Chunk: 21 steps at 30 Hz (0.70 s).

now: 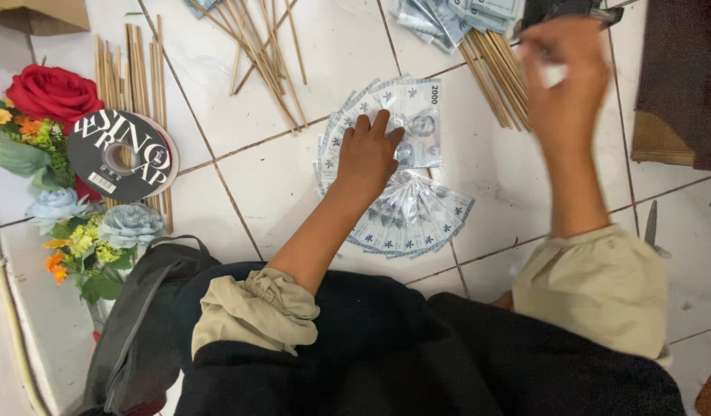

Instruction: The person sits on the floor and assembles a fan-shaped craft by stapling printed paper sheets together at the center. They repeatedly pick up sheets, align them, and use a stapler to secure them into a radial arrangement.

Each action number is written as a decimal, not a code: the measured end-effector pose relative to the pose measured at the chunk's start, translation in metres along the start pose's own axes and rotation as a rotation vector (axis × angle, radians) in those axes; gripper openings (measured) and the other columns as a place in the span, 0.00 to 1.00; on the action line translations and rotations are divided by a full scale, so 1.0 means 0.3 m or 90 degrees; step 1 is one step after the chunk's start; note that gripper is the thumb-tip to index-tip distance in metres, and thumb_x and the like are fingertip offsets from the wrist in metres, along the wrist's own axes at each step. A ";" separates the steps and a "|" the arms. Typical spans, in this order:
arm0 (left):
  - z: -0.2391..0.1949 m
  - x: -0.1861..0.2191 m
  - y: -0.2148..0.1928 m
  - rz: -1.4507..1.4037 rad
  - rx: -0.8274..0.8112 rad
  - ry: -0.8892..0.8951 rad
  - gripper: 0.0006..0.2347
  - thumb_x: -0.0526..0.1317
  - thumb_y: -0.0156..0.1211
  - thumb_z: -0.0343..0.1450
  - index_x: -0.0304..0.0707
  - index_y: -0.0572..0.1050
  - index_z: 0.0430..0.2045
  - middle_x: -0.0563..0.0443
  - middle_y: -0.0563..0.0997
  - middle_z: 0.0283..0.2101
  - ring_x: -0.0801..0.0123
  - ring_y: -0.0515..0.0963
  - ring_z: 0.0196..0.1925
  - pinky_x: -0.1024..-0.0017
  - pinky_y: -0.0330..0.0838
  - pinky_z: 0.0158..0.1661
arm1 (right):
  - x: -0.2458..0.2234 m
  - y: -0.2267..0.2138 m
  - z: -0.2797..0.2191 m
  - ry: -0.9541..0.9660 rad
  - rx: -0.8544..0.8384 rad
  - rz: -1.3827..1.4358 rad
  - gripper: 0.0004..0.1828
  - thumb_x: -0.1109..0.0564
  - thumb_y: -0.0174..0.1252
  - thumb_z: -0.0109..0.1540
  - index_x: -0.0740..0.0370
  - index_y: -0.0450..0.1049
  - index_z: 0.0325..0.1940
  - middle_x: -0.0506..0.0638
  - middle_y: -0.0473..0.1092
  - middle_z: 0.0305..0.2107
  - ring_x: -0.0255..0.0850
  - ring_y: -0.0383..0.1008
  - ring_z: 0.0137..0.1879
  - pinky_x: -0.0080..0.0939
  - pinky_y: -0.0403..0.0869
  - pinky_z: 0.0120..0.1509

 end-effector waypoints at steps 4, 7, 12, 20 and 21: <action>0.004 0.017 -0.068 -0.067 -0.127 -0.038 0.23 0.39 0.74 0.63 0.43 0.79 0.54 0.40 0.69 0.59 0.46 0.71 0.52 0.51 0.69 0.49 | -0.070 0.268 -0.211 0.043 -0.209 -0.043 0.12 0.61 0.71 0.61 0.55 0.83 0.49 0.48 0.77 0.47 0.52 0.73 0.56 0.51 0.73 0.62; 0.005 0.010 -0.073 -0.090 -0.109 -0.038 0.22 0.38 0.74 0.63 0.41 0.79 0.53 0.38 0.69 0.58 0.45 0.72 0.51 0.50 0.69 0.49 | -0.118 0.339 -0.260 0.101 -0.286 -0.002 0.17 0.56 0.70 0.61 0.57 0.80 0.54 0.51 0.76 0.50 0.52 0.71 0.58 0.52 0.73 0.62; 0.007 0.005 -0.050 -0.086 -0.100 -0.031 0.23 0.41 0.74 0.62 0.45 0.79 0.53 0.41 0.69 0.58 0.47 0.71 0.51 0.52 0.70 0.48 | -0.123 0.337 -0.275 0.186 -0.314 0.008 0.27 0.57 0.72 0.58 0.56 0.78 0.62 0.50 0.72 0.56 0.49 0.65 0.66 0.46 0.68 0.71; 0.009 0.008 -0.039 -0.075 -0.078 -0.037 0.23 0.40 0.75 0.61 0.47 0.79 0.52 0.43 0.70 0.57 0.48 0.72 0.49 0.54 0.71 0.44 | -0.141 0.334 -0.261 0.175 -0.338 -0.029 0.27 0.54 0.72 0.59 0.59 0.77 0.62 0.52 0.72 0.55 0.49 0.65 0.65 0.47 0.68 0.70; 0.010 0.008 -0.044 -0.068 -0.086 -0.041 0.23 0.40 0.75 0.61 0.46 0.79 0.53 0.42 0.70 0.57 0.48 0.71 0.49 0.55 0.71 0.45 | -0.131 0.339 -0.267 0.174 -0.343 -0.026 0.27 0.53 0.71 0.60 0.58 0.77 0.63 0.51 0.71 0.56 0.48 0.64 0.65 0.45 0.66 0.72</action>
Point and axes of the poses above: each hand's wrist, its own z-axis towards the middle knuckle, its own y-axis out of the palm, x = y × z, the point moved 2 cm from there along z, towards the middle knuckle
